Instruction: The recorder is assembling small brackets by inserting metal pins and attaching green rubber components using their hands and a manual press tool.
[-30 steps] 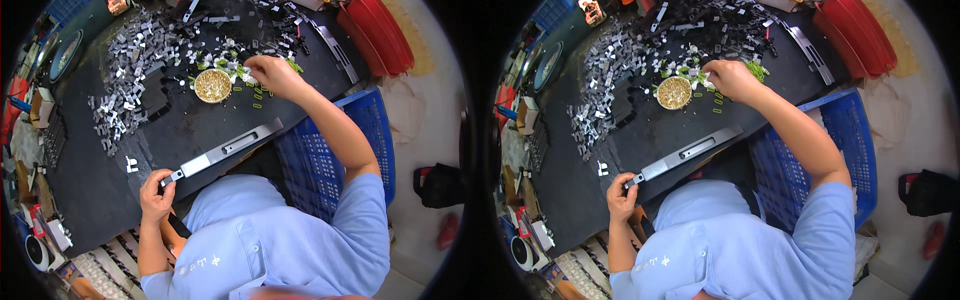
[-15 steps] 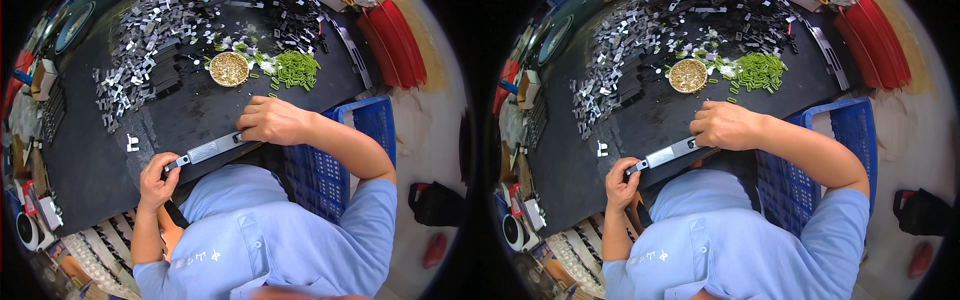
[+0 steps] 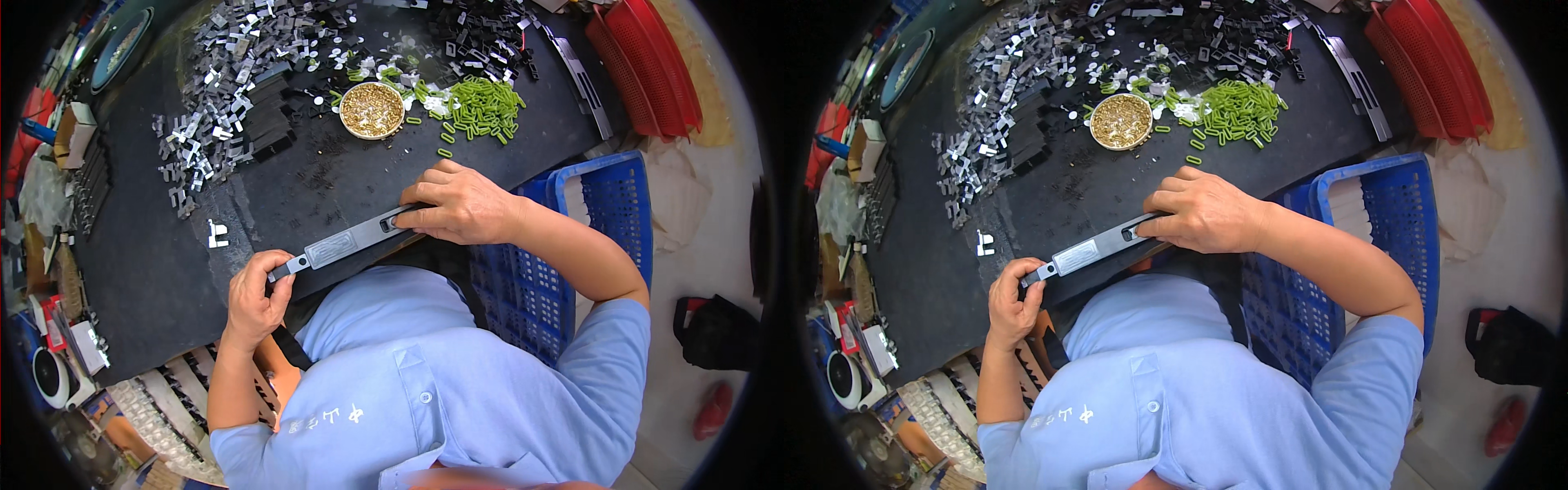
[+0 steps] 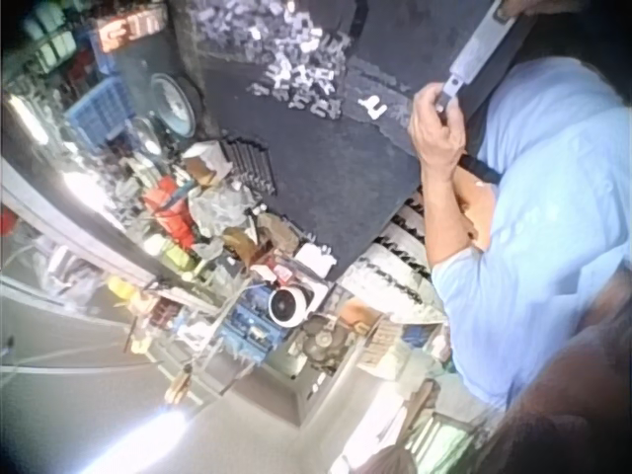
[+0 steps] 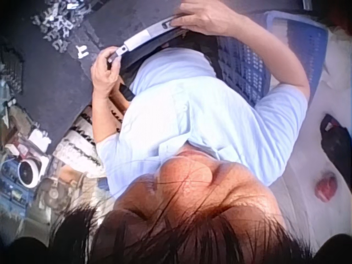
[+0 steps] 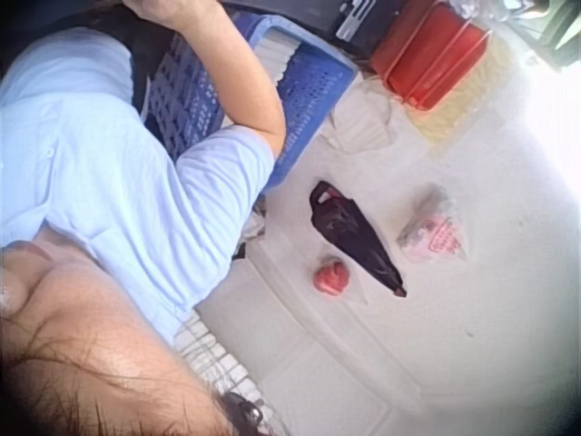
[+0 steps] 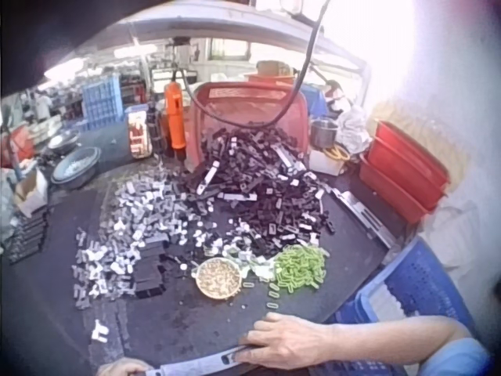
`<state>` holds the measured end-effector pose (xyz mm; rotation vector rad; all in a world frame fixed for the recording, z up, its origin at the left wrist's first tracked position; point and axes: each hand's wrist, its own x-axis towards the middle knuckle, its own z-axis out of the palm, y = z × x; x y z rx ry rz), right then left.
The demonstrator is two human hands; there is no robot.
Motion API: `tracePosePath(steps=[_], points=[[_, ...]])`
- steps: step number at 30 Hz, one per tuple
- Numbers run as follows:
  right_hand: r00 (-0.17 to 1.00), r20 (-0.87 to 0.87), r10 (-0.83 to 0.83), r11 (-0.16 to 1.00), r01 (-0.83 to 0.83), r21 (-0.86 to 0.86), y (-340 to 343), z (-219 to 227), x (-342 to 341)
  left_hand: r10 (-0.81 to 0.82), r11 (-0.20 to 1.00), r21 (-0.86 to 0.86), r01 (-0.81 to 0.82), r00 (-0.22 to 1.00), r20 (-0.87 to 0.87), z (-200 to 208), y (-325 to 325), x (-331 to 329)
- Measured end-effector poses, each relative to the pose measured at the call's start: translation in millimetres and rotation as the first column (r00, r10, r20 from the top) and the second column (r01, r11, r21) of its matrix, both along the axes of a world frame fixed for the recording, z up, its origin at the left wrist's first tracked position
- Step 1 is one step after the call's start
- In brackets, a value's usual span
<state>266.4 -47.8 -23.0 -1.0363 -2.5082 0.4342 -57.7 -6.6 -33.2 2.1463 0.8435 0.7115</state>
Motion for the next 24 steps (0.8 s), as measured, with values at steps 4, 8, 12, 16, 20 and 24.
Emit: tracePosePath(steps=[4, 8, 12, 16, 20, 24], points=[[0.996, -0.077, -0.038, 0.999, 0.039, 0.000, -4, -8, -1, 0.118, 0.959, -0.255, -0.119, 0.993, -0.020, 5, -5, -1], [0.983, -0.161, -0.088, 0.992, 0.101, 0.073, -10, -17, -3, 0.086, 0.885, -0.466, -0.010, 0.986, 0.143, 4, -1, 0], [0.971, -0.203, -0.123, 0.983, 0.147, 0.110, -10, -20, -1, 0.097, 0.890, -0.456, 0.025, 0.965, 0.242, 11, 6, 6], [0.969, -0.212, -0.128, 0.977, 0.159, 0.139, -10, -19, -2, 0.004, 0.938, -0.339, 0.066, 0.979, 0.202, 16, 12, 6], [0.972, -0.208, -0.110, 0.978, 0.143, 0.154, -12, -19, -3, -0.016, 0.985, -0.170, 0.023, 0.999, 0.042, 17, 8, 2], [0.973, -0.214, -0.086, 0.980, 0.121, 0.156, -12, -19, -3, 0.016, 0.969, -0.247, -0.009, 0.999, 0.029, 23, 8, 0]])
